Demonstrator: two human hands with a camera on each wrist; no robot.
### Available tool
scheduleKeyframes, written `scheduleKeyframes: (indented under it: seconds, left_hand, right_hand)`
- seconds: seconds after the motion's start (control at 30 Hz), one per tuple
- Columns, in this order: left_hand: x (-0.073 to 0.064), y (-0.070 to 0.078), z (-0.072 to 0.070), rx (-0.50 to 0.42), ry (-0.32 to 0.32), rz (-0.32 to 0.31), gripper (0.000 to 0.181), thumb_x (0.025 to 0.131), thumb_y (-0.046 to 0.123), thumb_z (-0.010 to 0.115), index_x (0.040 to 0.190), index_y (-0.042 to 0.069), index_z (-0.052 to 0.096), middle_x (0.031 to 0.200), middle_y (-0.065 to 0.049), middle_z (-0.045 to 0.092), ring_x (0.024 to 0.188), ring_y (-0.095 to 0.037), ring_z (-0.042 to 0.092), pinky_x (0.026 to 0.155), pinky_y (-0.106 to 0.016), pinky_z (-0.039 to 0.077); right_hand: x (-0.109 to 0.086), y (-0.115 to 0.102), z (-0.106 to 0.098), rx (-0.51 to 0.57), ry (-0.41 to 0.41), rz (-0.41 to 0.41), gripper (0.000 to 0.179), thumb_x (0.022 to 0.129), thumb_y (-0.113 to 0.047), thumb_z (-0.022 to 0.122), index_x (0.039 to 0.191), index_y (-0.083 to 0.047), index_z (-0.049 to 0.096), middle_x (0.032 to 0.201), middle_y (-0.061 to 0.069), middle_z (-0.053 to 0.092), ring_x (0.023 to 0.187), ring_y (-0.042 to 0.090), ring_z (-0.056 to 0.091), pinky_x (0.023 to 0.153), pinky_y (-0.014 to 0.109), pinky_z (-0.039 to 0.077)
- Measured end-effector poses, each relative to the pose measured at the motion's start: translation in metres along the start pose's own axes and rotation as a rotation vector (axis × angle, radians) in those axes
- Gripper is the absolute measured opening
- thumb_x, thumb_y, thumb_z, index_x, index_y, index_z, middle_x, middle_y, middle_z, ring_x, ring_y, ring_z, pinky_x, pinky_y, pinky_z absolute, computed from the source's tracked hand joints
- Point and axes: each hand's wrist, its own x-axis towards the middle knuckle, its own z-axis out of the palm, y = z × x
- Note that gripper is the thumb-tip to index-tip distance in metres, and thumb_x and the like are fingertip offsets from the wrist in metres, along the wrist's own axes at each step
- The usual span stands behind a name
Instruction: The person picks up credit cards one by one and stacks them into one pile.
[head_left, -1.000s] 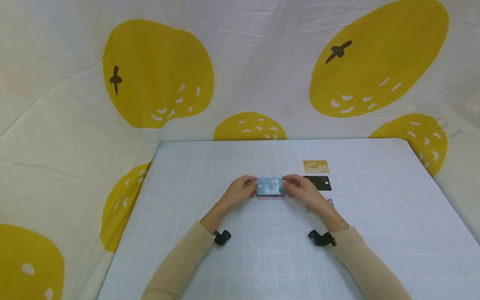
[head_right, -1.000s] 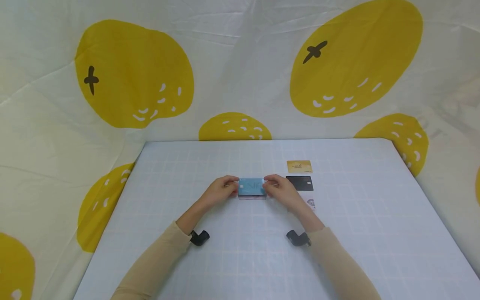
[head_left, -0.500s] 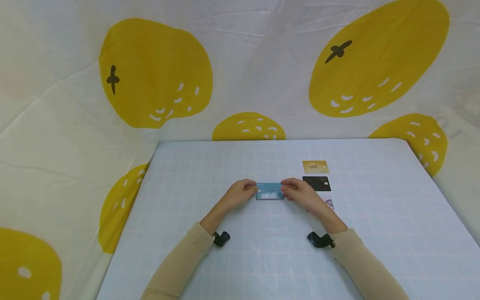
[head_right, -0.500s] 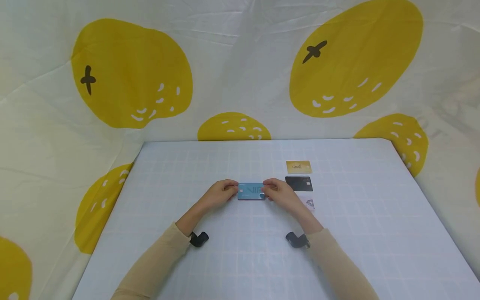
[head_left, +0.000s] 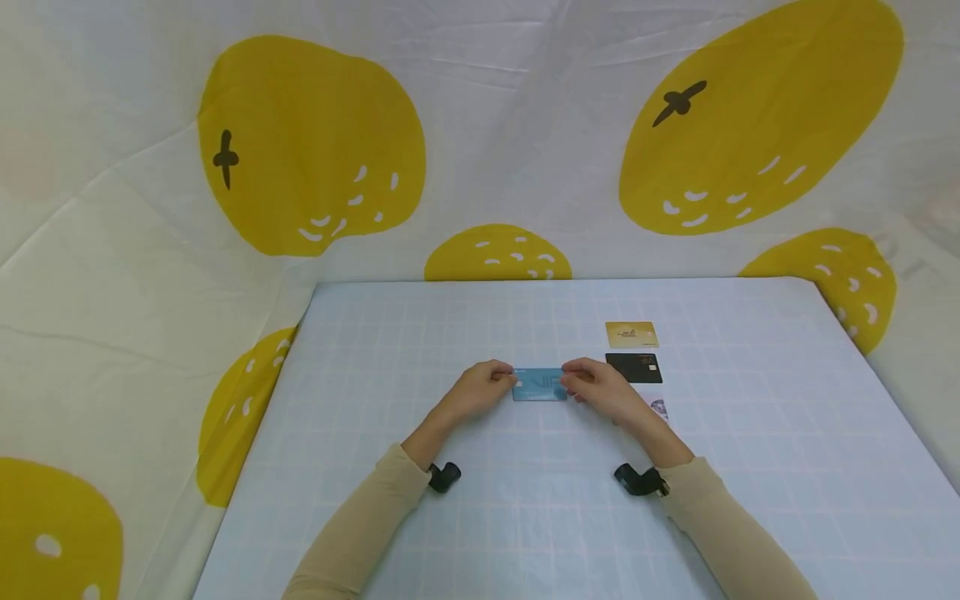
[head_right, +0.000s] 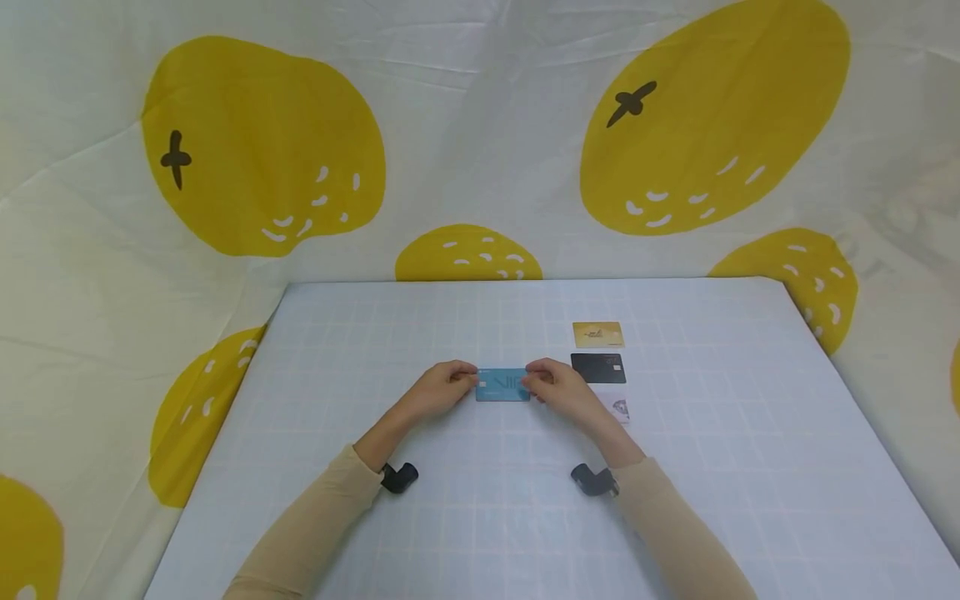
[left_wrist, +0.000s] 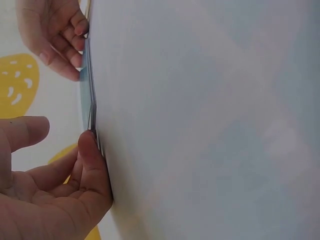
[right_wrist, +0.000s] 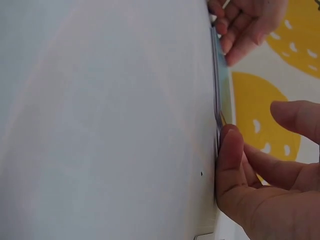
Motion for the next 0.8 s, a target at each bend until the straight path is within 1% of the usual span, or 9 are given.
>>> scheduleKeyframes:
  seconds: [0.33,0.57,0.8]
  left_hand:
    - [-0.0008,0.0027,0.0011,0.042,0.012,0.028,0.041,0.102,0.032,0.054,0.132,0.005,0.064,0.122,-0.007,0.067,0.114,-0.022,0.061,0.096,-0.04,0.049]
    - [-0.0015,0.0035,0.0024,0.053,0.016,0.032,0.042,0.102,0.032,0.054,0.132,0.004,0.063,0.124,-0.008,0.067,0.115,-0.022,0.061,0.095,-0.041,0.049]
    - [-0.0031,0.0023,0.0035,0.055,0.017,0.022,0.044,0.103,0.033,0.055,0.134,0.004,0.062,0.125,-0.009,0.066,0.116,-0.022,0.061,0.097,-0.04,0.049]
  right_hand:
    - [0.001,0.0005,0.0004,-0.046,0.008,-0.018,0.042,0.101,-0.029,0.062,0.131,0.0,0.059,0.109,0.01,0.069,0.09,0.022,0.064,0.079,0.036,0.054]
    - [0.0,-0.0013,0.0008,-0.071,0.018,-0.02,0.042,0.101,-0.03,0.062,0.131,-0.001,0.059,0.108,0.01,0.069,0.089,0.022,0.063,0.078,0.035,0.053]
    - [-0.0007,-0.0003,0.0028,-0.06,0.021,-0.027,0.042,0.101,-0.028,0.062,0.131,0.0,0.059,0.108,0.011,0.069,0.089,0.023,0.063,0.078,0.035,0.053]
